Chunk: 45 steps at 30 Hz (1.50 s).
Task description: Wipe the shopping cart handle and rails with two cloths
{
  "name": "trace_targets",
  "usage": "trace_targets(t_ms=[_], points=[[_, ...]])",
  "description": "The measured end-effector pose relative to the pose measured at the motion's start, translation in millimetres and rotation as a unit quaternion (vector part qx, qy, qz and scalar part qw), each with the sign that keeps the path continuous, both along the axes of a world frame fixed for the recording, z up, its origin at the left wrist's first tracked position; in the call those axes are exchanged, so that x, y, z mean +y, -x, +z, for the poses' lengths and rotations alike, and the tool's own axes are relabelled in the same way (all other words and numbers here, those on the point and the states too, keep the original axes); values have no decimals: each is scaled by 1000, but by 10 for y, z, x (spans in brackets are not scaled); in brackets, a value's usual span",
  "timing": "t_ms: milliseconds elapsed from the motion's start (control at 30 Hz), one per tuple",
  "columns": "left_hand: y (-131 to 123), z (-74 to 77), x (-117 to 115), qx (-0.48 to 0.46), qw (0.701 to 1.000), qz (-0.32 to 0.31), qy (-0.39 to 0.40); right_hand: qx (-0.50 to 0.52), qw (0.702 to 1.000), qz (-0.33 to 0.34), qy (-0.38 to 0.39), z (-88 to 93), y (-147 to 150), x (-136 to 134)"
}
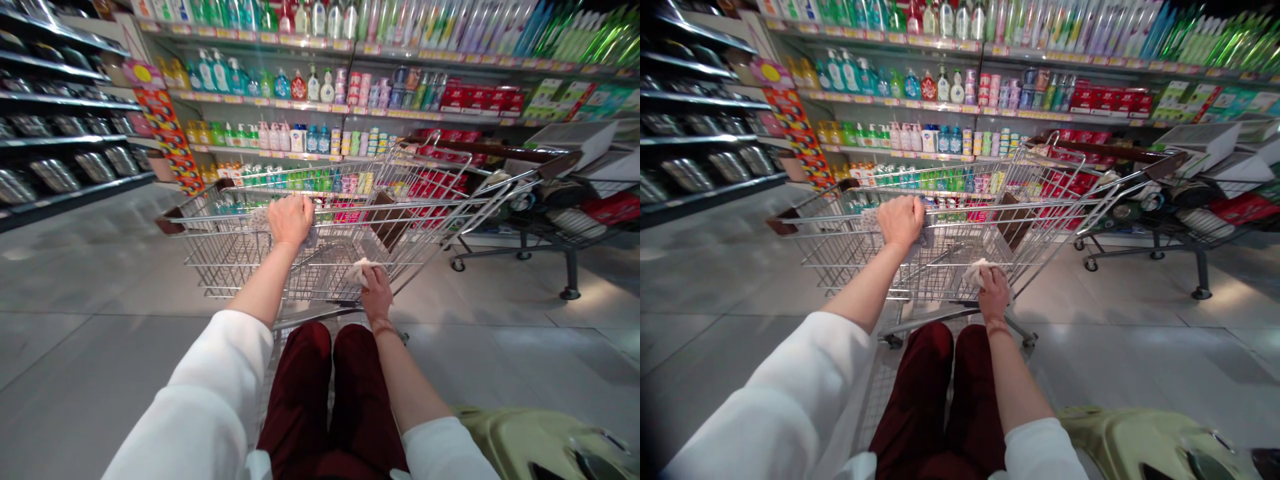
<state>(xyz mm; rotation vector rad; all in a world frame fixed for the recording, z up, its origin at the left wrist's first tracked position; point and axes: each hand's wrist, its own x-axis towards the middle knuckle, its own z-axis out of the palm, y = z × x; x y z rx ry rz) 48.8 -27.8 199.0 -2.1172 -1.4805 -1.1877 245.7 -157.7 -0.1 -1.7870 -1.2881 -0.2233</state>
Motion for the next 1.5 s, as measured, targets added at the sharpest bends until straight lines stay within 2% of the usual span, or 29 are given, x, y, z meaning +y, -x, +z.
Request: trace_targets(t_ms=[100,200,300,367,433,500,567,600,667,800,867,933,967,1000,1067,1133,1200,1267,1333,1400,1500], points=[[3,-10,3,-6,1000,0,-3,52,997,50,12,-75,-88,-87],[10,-24,11,2,1000,3,-6,84,996,25,-20,87,-238,-168],[13,-29,15,12,1000,14,-14,116,988,-45,-96,554,-419,-227],[12,-27,15,10,1000,17,-12,119,960,-105,-233,989,-533,-225],[10,-22,13,6,1000,15,-4,62,930,-161,-323,1417,-619,-177],[7,-17,12,4,1000,12,3,-12,916,-195,-349,1722,-656,-86],[8,-15,10,3,1000,9,3,-66,924,-197,-322,1821,-634,29],[8,-15,10,3,1000,8,1,-80,933,-189,-296,1784,-601,86],[10,-18,12,2,1000,8,-1,-86,955,-158,-234,1555,-500,178],[9,-23,20,6,1000,12,-9,-50,992,-68,-99,810,-235,199],[5,-22,23,7,1000,12,-7,-33,996,-48,-70,534,-140,148],[1,-19,23,2,1000,8,-2,-21,997,-38,-66,444,-115,100],[-1,-17,22,-4,1000,2,3,-16,997,-35,-69,477,-135,81],[-1,-14,19,-11,1000,-5,9,-12,996,-35,-79,560,-174,66],[0,-9,14,-23,999,-19,17,-8,991,-56,-125,843,-303,37],[5,-7,11,-22,999,-22,18,-15,973,-102,-204,1220,-478,9],[12,-10,15,-10,1000,-12,12,-43,960,-152,-233,1612,-674,-3],[21,-17,27,2,1000,-1,4,-92,961,-164,-201,1953,-865,17],[30,-27,46,7,1000,4,-5,-128,972,-149,-130,2206,-1021,65],[37,-37,66,8,1000,2,-10,-132,978,-152,-52,2363,-1120,114],[44,-49,92,0,1000,-7,-9,-120,977,-173,19,2445,-1158,149]])
